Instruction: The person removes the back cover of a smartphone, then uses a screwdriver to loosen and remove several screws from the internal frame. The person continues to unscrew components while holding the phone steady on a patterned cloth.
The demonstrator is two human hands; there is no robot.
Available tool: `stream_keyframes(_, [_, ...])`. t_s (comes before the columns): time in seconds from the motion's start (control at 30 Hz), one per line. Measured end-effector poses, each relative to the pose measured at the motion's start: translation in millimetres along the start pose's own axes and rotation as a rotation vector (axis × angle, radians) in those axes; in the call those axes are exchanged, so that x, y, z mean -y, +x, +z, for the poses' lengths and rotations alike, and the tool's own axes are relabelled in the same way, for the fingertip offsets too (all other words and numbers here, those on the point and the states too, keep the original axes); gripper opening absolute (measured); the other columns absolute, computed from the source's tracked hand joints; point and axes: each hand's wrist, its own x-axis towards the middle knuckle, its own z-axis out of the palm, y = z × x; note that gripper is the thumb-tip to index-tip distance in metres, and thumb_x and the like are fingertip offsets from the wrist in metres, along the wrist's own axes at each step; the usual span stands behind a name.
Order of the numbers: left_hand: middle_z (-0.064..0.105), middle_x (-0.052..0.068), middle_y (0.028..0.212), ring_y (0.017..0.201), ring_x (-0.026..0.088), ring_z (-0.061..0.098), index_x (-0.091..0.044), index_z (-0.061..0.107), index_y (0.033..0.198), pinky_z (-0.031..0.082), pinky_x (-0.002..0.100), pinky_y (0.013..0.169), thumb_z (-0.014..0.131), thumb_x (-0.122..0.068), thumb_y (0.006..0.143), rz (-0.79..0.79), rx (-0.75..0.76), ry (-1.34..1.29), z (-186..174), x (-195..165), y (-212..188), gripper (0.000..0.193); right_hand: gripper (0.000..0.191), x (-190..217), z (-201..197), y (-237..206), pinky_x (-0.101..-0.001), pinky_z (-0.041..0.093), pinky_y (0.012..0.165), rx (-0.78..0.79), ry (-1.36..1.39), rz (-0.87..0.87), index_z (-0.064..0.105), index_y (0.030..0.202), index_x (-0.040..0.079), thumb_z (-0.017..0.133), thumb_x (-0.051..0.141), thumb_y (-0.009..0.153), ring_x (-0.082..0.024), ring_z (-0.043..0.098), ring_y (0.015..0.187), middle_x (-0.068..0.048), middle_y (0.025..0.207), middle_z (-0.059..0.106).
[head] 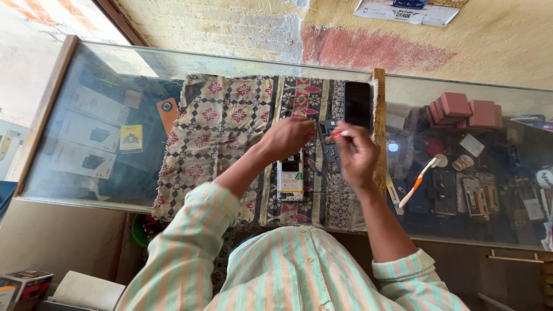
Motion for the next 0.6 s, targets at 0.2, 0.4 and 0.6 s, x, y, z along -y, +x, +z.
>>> stream_keyframes(0.2, [0.075, 0.008, 0.105, 0.1, 0.025, 0.069, -0.008, 0.072, 0.106, 0.053, 0.042, 0.093, 0.062, -0.015, 0.1, -0.247, -0.21, 0.081, -2.1, 9.0, -96.8, 0.014, 0.025, 11.3, 43.4, -3.3, -0.0291, 0.063, 0.081, 0.164, -0.115, 0.052, 0.07, 0.125, 0.006, 0.071, 0.008, 0.1, -0.019, 0.074, 0.095, -0.01, 0.108, 0.075])
stream_keyframes(0.4, [0.06, 0.015, 0.14, 0.137, 0.034, 0.048, -0.006, 0.066, 0.131, 0.032, 0.051, 0.114, 0.08, -0.041, 0.083, -0.231, -0.175, 0.14, 22.7, -15.5, -142.1, 0.061, 0.029, 21.6, 53.2, 7.9, -0.0304, 0.061, 0.083, 0.223, -0.173, 0.1, 0.07, 0.128, 0.005, 0.073, 0.006, 0.099, -0.019, 0.074, 0.096, -0.01, 0.109, 0.074])
stream_keyframes(0.6, [0.056, 0.016, 0.146, 0.142, 0.035, 0.044, -0.006, 0.066, 0.133, 0.03, 0.051, 0.118, 0.081, -0.042, 0.082, -0.199, -0.171, 0.112, 29.3, -25.0, -147.7, 0.065, 0.029, 20.5, 52.7, 7.1, -0.0301, 0.062, 0.081, 0.244, -0.189, 0.1, 0.07, 0.128, 0.006, 0.072, 0.007, 0.099, -0.019, 0.075, 0.095, -0.009, 0.109, 0.074])
